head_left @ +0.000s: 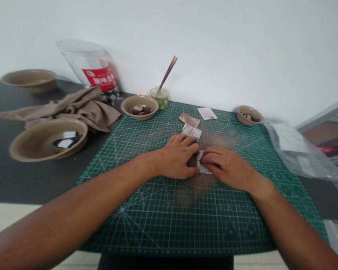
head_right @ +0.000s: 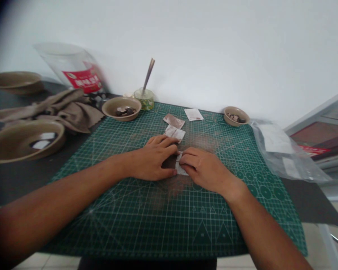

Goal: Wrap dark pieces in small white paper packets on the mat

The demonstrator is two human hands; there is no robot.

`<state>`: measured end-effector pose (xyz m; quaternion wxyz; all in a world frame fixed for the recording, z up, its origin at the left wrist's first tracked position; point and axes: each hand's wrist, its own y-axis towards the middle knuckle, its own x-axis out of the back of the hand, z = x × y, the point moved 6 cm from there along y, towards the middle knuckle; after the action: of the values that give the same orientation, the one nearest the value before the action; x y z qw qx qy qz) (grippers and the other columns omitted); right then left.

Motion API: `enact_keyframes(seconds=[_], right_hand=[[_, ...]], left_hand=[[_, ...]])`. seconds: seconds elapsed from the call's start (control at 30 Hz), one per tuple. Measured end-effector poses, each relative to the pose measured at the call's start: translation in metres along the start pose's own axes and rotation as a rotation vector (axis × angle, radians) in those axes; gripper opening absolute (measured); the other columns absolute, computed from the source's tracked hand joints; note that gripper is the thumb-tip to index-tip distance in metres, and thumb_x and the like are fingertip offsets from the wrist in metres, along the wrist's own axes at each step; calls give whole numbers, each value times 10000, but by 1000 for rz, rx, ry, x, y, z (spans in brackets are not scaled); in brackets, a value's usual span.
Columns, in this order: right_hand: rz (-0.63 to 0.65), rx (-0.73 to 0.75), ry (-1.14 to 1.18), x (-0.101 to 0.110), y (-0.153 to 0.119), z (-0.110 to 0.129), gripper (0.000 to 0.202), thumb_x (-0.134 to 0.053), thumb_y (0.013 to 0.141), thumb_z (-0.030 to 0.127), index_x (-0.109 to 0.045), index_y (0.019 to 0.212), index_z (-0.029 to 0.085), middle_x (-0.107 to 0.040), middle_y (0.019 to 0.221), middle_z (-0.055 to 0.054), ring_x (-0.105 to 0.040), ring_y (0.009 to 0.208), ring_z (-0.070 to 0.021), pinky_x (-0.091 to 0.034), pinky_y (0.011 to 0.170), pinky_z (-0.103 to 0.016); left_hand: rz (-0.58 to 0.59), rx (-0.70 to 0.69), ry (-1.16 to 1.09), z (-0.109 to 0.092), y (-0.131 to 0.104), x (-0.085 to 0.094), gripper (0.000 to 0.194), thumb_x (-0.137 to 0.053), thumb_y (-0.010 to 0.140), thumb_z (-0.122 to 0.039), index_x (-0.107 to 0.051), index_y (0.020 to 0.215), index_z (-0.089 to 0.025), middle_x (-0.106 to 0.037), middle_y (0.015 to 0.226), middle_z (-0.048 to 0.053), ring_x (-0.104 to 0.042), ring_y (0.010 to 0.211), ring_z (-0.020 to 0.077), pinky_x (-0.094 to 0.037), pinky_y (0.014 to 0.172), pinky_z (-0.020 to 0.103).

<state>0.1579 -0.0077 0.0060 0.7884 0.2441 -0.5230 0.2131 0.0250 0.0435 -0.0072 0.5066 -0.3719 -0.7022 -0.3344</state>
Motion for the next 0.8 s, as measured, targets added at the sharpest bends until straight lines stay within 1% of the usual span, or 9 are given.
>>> enact_keyframes(seconds=[0.1, 0.27, 0.43, 0.6, 0.7, 0.8], right_hand=[[1, -11, 3, -1, 0, 0, 159, -552, 972, 140, -697, 999, 199, -690, 1004, -58, -636, 960, -203, -532, 869, -362], [-33, -61, -12, 2, -1, -5, 153, -543, 982, 154, -688, 997, 199, -697, 1041, -60, -641, 975, -207, -528, 886, -368], [10, -21, 28, -1, -1, -3, 153, -553, 974, 137, -690, 990, 203, -699, 1022, -51, -644, 974, -199, -528, 877, -354], [-56, -79, 6, 2, 0, -8, 142, -559, 975, 158, -691, 998, 205, -703, 1035, -51, -646, 969, -200, -522, 878, -358], [-54, -85, 28, 3, -1, -10, 141, -564, 970, 156, -692, 998, 207, -706, 1046, -49, -654, 968, -195, -521, 875, -350], [-45, -84, 37, 3, -1, -10, 142, -559, 972, 165, -692, 997, 212, -709, 1054, -51, -662, 968, -197, -523, 875, -355]], left_hand=[[16, 1, 11, -1, -1, -1, 445, -614, 857, -515, -545, 1154, -191, -442, 1456, 134, -391, 1334, 369, -322, 1106, 550], [2, -6, 27, -4, -2, 0, 435, -609, 864, -520, -532, 1142, -194, -424, 1472, 135, -371, 1351, 373, -310, 1118, 557], [-3, -14, 29, -4, -3, -1, 434, -605, 869, -523, -527, 1137, -191, -437, 1458, 133, -387, 1337, 362, -320, 1113, 540], [-13, -12, 24, -4, -3, -2, 420, -588, 880, -528, -524, 1125, -193, -443, 1452, 129, -385, 1344, 353, -312, 1121, 532], [-2, 9, 25, -5, -3, -2, 406, -560, 898, -517, -518, 1129, -186, -445, 1451, 133, -381, 1351, 346, -312, 1122, 523], [-10, 24, 27, -5, -3, -1, 441, -564, 890, -512, -507, 1178, -184, -434, 1464, 133, -371, 1358, 341, -302, 1131, 514]])
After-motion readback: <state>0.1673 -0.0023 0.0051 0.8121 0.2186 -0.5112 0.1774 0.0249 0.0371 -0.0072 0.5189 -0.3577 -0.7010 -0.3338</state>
